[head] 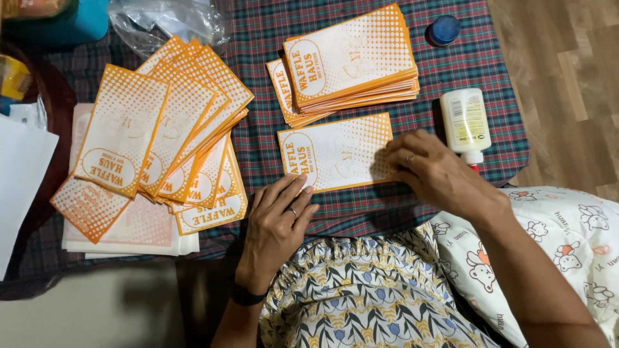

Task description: Folding and gluing paper bags to assemble them.

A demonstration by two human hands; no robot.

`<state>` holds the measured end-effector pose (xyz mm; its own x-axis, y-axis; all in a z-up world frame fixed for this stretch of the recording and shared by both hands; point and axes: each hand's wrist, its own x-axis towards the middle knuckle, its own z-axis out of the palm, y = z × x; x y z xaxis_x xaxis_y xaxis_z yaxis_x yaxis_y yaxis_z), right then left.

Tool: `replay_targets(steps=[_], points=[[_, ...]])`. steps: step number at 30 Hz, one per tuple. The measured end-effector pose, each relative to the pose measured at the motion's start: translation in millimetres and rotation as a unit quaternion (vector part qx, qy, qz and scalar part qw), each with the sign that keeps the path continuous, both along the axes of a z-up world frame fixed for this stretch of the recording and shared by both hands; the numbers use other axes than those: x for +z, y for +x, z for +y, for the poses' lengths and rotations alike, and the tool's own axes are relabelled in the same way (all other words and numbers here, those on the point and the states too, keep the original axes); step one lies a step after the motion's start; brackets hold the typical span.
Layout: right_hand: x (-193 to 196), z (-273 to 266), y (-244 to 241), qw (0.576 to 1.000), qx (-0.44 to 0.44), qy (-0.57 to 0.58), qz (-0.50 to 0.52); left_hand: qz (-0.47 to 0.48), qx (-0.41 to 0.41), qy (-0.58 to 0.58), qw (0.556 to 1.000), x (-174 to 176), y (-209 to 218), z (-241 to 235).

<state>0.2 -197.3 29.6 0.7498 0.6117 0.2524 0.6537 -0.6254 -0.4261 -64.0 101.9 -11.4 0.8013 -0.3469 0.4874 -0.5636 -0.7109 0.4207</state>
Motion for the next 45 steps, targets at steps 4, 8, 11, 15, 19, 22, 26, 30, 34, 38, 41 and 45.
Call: replay_targets(steps=[4,8,11,15,19,22,26,30,34,38,41,45], points=[[18,8,7,0.990,-0.022,-0.132,0.054,-0.012,-0.005,-0.007,1.000,1,0,1],[23,10,14,0.953,-0.056,-0.271,0.119,-0.025,0.041,-0.005,0.999,-2,-1,-1],[13,5,17,0.947,-0.053,-0.296,0.111,-0.064,0.098,0.015,0.993,-8,7,-17],[-23,-11,21,0.960,-0.020,-0.278,0.020,-0.041,0.050,-0.038,0.997,19,26,-69],[-21,-10,19,0.960,-0.015,-0.280,0.021,0.012,0.057,0.076,0.995,-25,56,-149],[-24,-14,20,0.959,-0.011,-0.283,-0.007,0.062,0.134,0.095,0.984,-30,67,-160],[-22,-15,17,0.964,-0.009,-0.261,0.039,0.064,0.141,0.114,0.981,-16,57,-116],[-21,-19,19,0.970,0.000,-0.241,0.040,0.044,0.172,0.066,0.982,-13,54,-53],[-14,-18,18,0.974,0.009,-0.223,0.041,0.076,0.225,0.119,0.964,-14,48,-26],[-8,-15,22,0.978,0.006,-0.193,0.076,0.040,0.230,0.172,0.957,-9,51,-25],[-6,-19,22,0.979,0.013,-0.182,0.090,0.024,0.223,0.206,0.952,-2,47,-24],[-3,-20,25,0.978,0.032,-0.170,0.113,0.058,0.202,0.216,0.954,12,44,-22]])
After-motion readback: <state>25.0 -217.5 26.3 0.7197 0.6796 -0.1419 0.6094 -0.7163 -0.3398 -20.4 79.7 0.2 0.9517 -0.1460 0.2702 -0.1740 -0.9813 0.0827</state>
